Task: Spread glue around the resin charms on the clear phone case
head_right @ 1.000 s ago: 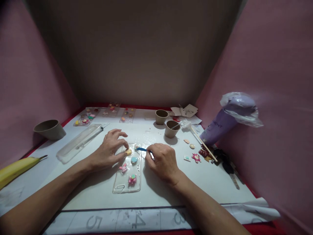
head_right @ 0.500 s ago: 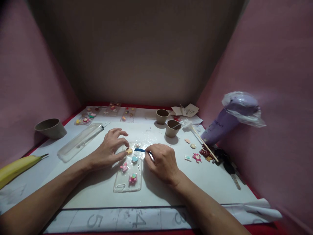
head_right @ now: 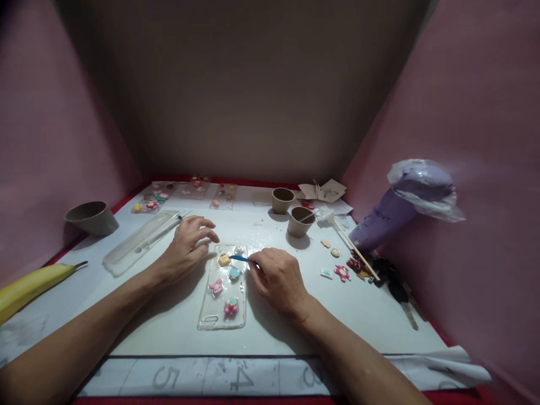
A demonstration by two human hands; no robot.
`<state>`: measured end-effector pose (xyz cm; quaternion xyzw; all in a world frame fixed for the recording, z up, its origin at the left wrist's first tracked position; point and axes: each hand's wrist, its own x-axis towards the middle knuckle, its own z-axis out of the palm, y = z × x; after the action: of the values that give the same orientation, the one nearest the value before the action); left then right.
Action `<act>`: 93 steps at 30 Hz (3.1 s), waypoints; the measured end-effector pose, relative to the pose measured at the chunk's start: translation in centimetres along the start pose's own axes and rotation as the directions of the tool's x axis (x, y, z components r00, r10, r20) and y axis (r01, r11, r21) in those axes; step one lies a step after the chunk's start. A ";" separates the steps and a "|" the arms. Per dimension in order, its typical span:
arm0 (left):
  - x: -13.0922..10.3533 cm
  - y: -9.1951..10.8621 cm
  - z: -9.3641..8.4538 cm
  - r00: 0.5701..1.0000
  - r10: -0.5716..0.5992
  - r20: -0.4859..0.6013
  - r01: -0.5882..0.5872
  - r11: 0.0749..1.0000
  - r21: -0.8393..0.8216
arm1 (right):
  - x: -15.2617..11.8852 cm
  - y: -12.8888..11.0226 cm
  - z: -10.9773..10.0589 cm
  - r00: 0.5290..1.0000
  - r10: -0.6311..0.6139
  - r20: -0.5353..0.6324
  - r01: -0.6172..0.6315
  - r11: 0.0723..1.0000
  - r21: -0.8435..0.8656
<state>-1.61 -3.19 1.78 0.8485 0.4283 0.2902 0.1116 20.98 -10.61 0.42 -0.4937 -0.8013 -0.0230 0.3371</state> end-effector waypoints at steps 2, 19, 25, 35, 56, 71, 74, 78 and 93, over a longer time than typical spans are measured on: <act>0.0 0.0 0.0 1.000 0.000 0.007 0.000 1.000 0.002 | 0.0 0.0 0.0 1.000 -0.004 0.005 0.004 1.000 0.011; -0.1 0.0 0.1 0.999 0.018 0.043 -0.018 1.000 0.003 | 0.0 -0.1 -0.2 0.999 -0.023 -0.035 0.024 0.999 0.026; -0.1 0.1 0.1 0.998 0.020 0.056 -0.020 1.000 -0.005 | 0.1 -0.1 -0.4 0.999 -0.020 -0.044 0.021 0.999 0.026; -0.1 0.4 0.0 0.997 0.018 0.077 -0.018 1.000 -0.001 | 0.0 -0.1 -0.2 0.999 -0.034 -0.041 0.036 0.999 0.041; -0.2 0.2 0.2 0.997 0.023 0.070 -0.021 1.000 -0.020 | 0.1 -0.1 -0.2 0.999 -0.034 -0.036 0.035 0.999 0.039; -0.2 0.8 -0.2 0.995 0.053 0.089 -0.048 0.997 -0.053 | 0.0 -0.1 -0.4 0.999 -0.017 -0.036 0.019 0.999 0.046; -0.1 0.8 -0.1 0.994 0.059 0.098 -0.054 0.997 -0.053 | -0.1 0.0 -0.3 1.000 -0.012 -0.026 0.013 0.999 0.044; 0.0 0.8 -0.1 0.991 0.070 0.113 -0.066 0.997 -0.036 | 0.0 -0.1 -0.3 1.000 -0.009 -0.016 0.009 0.999 0.045; -0.1 0.5 0.0 0.988 0.085 0.127 -0.079 0.995 -0.053 | 0.4 -0.3 -1.0 0.979 0.157 -0.133 -0.134 0.977 0.166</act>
<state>-1.31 -3.59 1.98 0.8794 0.3778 0.2493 0.1473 21.19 -10.83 1.47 -0.5202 -0.7356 0.0290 0.4329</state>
